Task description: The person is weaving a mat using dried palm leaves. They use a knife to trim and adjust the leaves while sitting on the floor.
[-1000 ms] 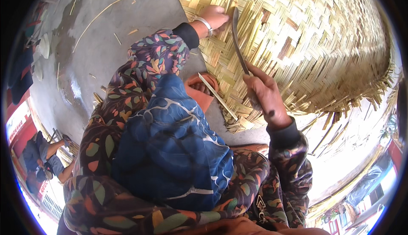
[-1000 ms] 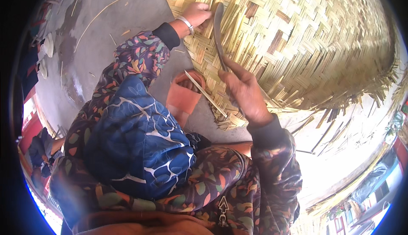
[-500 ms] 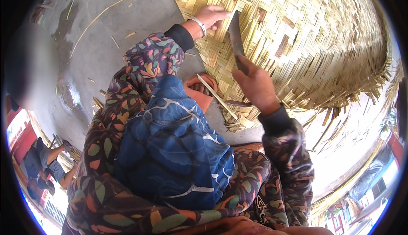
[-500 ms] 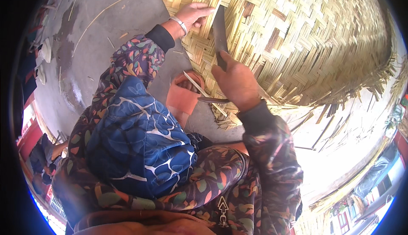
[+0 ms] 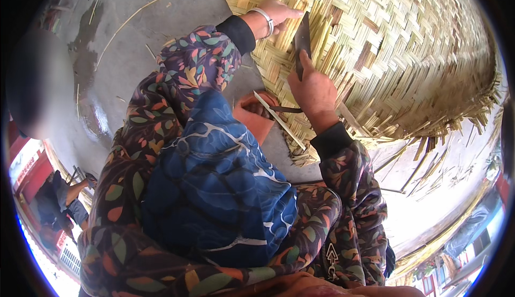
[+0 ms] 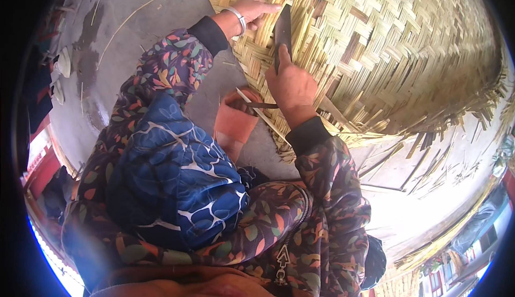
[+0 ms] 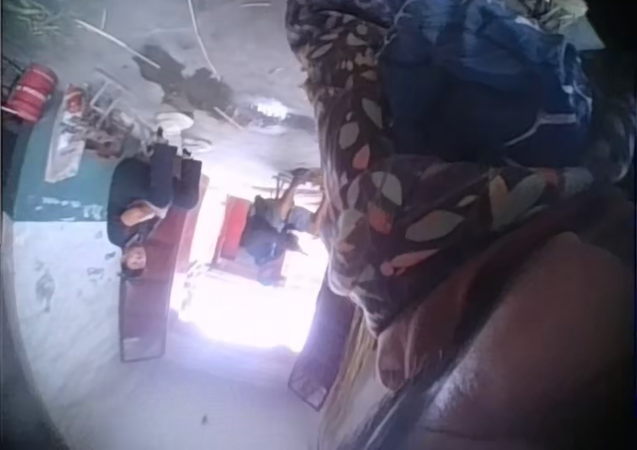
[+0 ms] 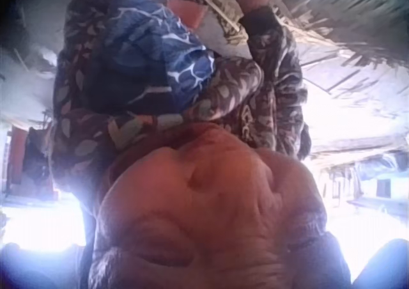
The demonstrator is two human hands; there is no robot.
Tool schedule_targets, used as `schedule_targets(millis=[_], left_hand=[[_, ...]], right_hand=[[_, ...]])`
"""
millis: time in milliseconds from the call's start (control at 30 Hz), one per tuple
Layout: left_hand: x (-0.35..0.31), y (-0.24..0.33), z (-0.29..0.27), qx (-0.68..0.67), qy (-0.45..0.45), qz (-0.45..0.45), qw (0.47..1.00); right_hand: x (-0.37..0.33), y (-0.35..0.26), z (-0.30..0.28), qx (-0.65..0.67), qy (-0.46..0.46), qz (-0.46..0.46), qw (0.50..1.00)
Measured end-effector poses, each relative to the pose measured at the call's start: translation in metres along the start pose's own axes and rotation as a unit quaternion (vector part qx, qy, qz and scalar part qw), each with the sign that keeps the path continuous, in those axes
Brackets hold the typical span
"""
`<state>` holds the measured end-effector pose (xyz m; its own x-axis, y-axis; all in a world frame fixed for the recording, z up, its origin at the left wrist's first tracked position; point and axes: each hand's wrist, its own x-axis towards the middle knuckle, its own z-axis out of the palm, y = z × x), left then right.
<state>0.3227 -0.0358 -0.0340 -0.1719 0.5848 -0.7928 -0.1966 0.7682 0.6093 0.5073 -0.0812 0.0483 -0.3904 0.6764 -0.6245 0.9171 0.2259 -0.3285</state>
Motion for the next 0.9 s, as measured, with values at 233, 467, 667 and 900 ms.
schedule_targets(millis=[233, 467, 667, 900], left_hand=[[-0.013, 0.012, 0.002, 0.003, -0.042, -0.033, 0.999], [-0.007, 0.007, -0.009, 0.060, -0.055, -0.108, 0.991], [0.008, 0.009, 0.016, 0.113, 0.070, -0.085, 0.987], [0.002, 0.003, 0.003, 0.027, -0.015, -0.096, 0.995]], right_hand=[[0.002, 0.010, 0.005, -0.010, 0.015, -0.013, 1.000], [-0.001, 0.004, -0.002, -0.001, -0.008, -0.011, 1.000], [0.003, 0.008, -0.009, -0.002, -0.016, -0.020, 1.000], [0.005, 0.008, -0.010, -0.012, -0.024, -0.008, 1.000]])
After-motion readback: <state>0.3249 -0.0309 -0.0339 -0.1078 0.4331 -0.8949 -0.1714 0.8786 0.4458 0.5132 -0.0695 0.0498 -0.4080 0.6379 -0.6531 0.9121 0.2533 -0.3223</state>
